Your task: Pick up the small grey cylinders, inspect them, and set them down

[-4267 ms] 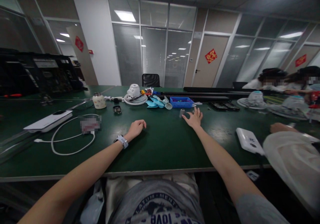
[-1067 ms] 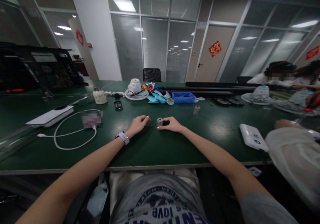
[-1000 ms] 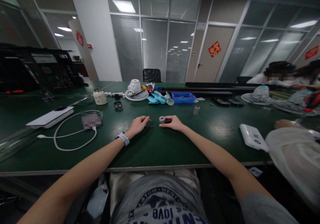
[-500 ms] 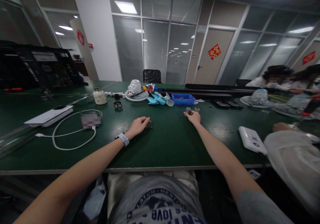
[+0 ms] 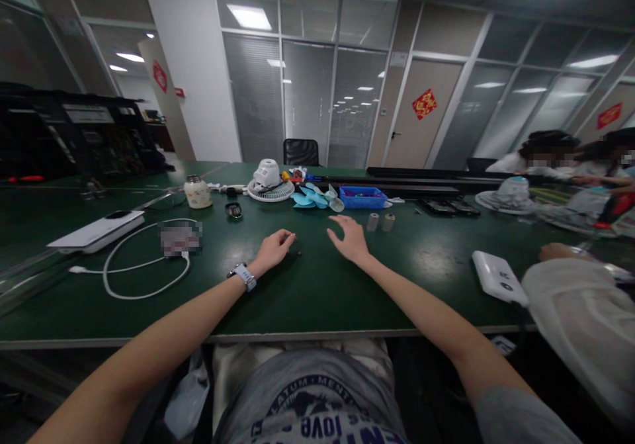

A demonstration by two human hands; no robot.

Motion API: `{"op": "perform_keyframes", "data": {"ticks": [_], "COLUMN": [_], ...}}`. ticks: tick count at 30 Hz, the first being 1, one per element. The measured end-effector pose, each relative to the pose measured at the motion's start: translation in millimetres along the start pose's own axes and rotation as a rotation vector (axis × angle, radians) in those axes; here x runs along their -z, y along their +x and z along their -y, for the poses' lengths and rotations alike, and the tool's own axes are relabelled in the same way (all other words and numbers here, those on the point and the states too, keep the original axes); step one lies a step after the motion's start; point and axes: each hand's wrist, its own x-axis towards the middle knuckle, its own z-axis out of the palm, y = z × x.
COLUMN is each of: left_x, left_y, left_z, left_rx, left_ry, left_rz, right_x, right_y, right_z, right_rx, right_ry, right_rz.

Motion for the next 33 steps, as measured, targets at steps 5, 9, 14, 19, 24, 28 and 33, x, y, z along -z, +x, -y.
{"op": "perform_keyframes", "data": {"ticks": [5, 9, 14, 19, 24, 28, 33], "left_x": [-2.1, -3.5, -3.3, -2.2, -1.3, 0.0, 0.1], "left_y": [1.7, 1.7, 1.2, 0.7, 0.4, -0.6, -0.9], "left_z": [3.6, 3.7, 3.1, 2.4, 1.7, -0.3, 0.1], "left_rx": [-0.008, -0.028, -0.031, -0.018, -0.013, -0.008, -0.007], "left_ry": [-0.011, 0.013, 0.004, -0.003, 0.014, 0.031, 0.028], "left_rz": [-0.009, -0.017, -0.017, 0.01, 0.018, 0.029, 0.044], "right_x": [-18.6, -23.8, -23.8, -19.1, 0.2, 17.2, 25.5], "right_y": [-20.8, -25.2, -23.8, -20.8, 0.0, 19.0, 28.7], "right_z": [50.7, 57.3, 52.5, 50.4, 17.9, -39.6, -101.0], "right_rx": [0.318, 0.364, 0.38, 0.405, 0.282, 0.07, -0.146], "right_ry": [0.136, 0.152, 0.147, 0.089, -0.046, -0.194, -0.349], "right_rz": [0.433, 0.543, 0.549, 0.458, 0.228, 0.032, 0.01]}}
